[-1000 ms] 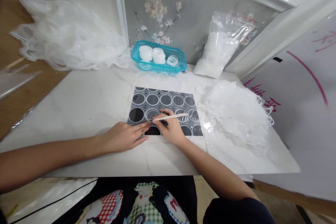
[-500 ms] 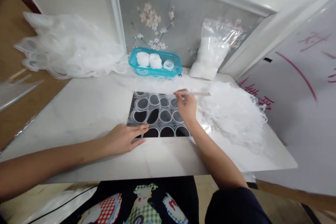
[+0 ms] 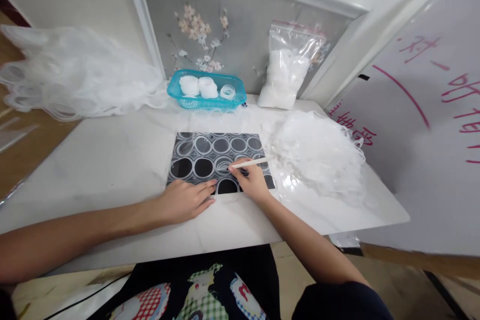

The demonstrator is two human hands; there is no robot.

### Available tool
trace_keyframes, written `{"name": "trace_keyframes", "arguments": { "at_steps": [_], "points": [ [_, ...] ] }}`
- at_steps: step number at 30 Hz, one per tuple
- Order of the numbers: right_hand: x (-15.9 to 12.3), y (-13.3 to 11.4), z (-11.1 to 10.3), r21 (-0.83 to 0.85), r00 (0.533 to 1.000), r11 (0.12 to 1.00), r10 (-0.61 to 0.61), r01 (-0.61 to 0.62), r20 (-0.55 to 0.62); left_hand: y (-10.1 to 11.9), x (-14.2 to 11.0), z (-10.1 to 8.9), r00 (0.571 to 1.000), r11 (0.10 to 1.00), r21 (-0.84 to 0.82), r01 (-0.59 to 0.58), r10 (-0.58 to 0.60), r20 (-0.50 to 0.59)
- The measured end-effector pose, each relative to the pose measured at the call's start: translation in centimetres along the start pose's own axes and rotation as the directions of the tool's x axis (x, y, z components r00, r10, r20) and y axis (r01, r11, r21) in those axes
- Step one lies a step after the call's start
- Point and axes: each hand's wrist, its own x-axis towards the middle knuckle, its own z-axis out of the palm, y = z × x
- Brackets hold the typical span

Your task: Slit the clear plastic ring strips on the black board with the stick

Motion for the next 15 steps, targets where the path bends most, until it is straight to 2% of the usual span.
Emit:
{"name": "trace_keyframes", "arguments": {
  "at_steps": [5, 6, 10, 15],
  "points": [
    [-0.33, -0.49, -0.41, -0.098, 0.989, 0.995, -0.045, 0.031, -0.144, -0.41, 0.60, 0.08, 0.999, 0.998, -0.064, 0.023, -0.021, 0.033],
    [-0.41, -0.54, -0.42, -0.101, 0.991, 0.994, -0.050, 0.037, -0.125, -0.47, 0.69, -0.03, 0.999, 0.997, -0.074, 0.027, -0.024, 0.045],
    [-0.49, -0.46, -0.30, -0.064, 0.997, 0.998, -0.019, 0.024, 0.075, -0.51, 0.91, -0.50, 0.994, 0.995, -0.090, 0.033, -0.023, 0.110],
    [-0.40, -0.39, -0.23, -0.040, 0.995, 0.999, 0.015, -0.011, 0.098, -0.53, 0.97, -0.52, 0.990, 0.996, -0.092, 0.012, 0.001, 0.139]
  ]
}}
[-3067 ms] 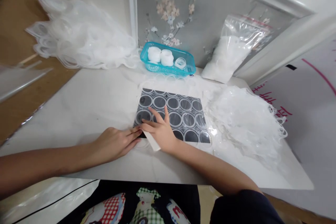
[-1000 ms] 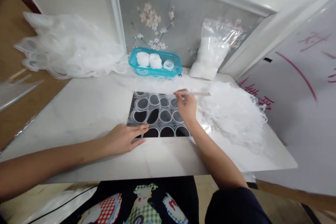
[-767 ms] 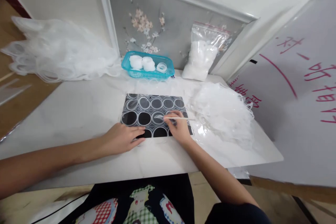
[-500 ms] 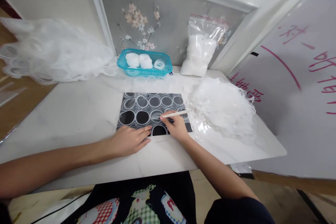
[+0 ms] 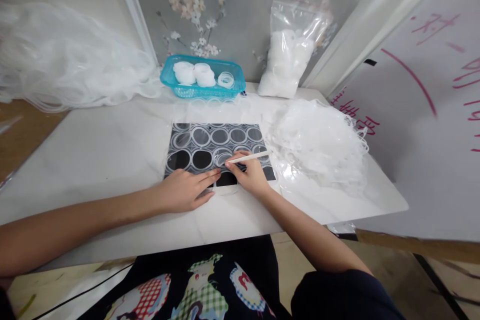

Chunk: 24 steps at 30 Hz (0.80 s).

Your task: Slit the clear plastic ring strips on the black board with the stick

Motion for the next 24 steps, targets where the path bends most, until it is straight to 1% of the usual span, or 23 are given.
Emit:
{"name": "trace_keyframes", "arguments": {
  "at_steps": [6, 9, 11, 12, 13, 15, 16, 17, 18, 19, 20, 21, 22, 23, 24],
  "points": [
    [0.3, 0.1, -0.2, 0.012, 1.000, 1.000, 0.021, -0.021, 0.014, -0.1, 0.0, 0.0, 1.000, 1.000, 0.008, 0.016, -0.016, -0.003],
    [0.0, 0.2, -0.1, -0.034, 1.000, 0.999, 0.010, -0.009, 0.024, -0.1, 0.0, 0.0, 1.000, 1.000, 0.012, 0.020, -0.020, 0.008],
    [-0.6, 0.0, 0.2, -0.138, 0.998, 0.989, -0.052, 0.055, 0.025, -0.1, 0.1, 0.1, 1.000, 1.000, 0.004, 0.021, -0.021, 0.014],
    [-1.0, -0.1, 0.5, -0.213, 0.994, 0.970, -0.108, 0.112, 0.033, -0.1, 0.1, 0.1, 1.000, 1.000, -0.006, 0.021, -0.021, 0.017],
    [-1.3, -0.3, 0.7, -0.295, 0.983, 0.938, -0.176, 0.184, 0.052, -0.2, 0.2, 0.1, 1.000, 1.000, -0.018, 0.019, -0.018, 0.021],
    [-1.1, -0.5, 0.9, -0.434, 0.944, 0.839, -0.306, 0.327, 0.120, -0.3, 0.2, 0.0, 0.999, 0.998, -0.058, 0.018, -0.016, 0.033],
    [-0.5, -0.5, 0.7, -0.485, 0.928, 0.792, -0.342, 0.370, 0.150, -0.4, 0.2, -0.1, 0.999, 0.996, -0.085, 0.018, -0.015, 0.041],
    [0.5, -0.4, 0.2, -0.530, 0.924, 0.761, -0.352, 0.374, 0.147, -0.5, 0.2, -0.2, 0.999, 0.993, -0.113, 0.020, -0.014, 0.050],
    [1.8, -0.2, -0.6, -0.572, 0.937, 0.751, -0.334, 0.330, 0.102, -0.7, 0.2, -0.4, 0.998, 0.990, -0.138, 0.022, -0.014, 0.059],
    [3.4, 0.1, -1.6, -0.606, 0.956, 0.758, -0.293, 0.243, 0.017, -0.9, 0.1, -0.6, 0.997, 0.987, -0.160, 0.022, -0.011, 0.070],
    [4.9, 0.5, -2.8, -0.617, 0.957, 0.782, -0.239, 0.090, -0.163, -1.1, 0.1, -0.8, 0.997, 0.984, -0.175, 0.019, -0.005, 0.080],
    [6.2, 0.9, -4.1, -0.576, 0.926, 0.815, -0.173, -0.056, -0.335, -1.2, 0.2, -1.1, 0.996, 0.983, -0.181, 0.013, 0.003, 0.090],
    [7.1, 1.3, -5.3, -0.519, 0.885, 0.845, -0.138, -0.128, -0.444, -1.3, 0.3, -1.3, 0.995, 0.984, -0.179, 0.009, 0.009, 0.096],
    [7.5, 1.5, -6.2, -0.489, 0.873, 0.863, -0.136, -0.128, -0.469, -1.3, 0.5, -1.5, 0.995, 0.985, -0.172, 0.007, 0.009, 0.094],
    [7.3, 1.7, -6.8, -0.460, 0.880, 0.882, -0.135, -0.102, -0.455, -1.2, 0.7, -1.7, 0.996, 0.987, -0.161, 0.009, 0.004, 0.084]
  ]
}}
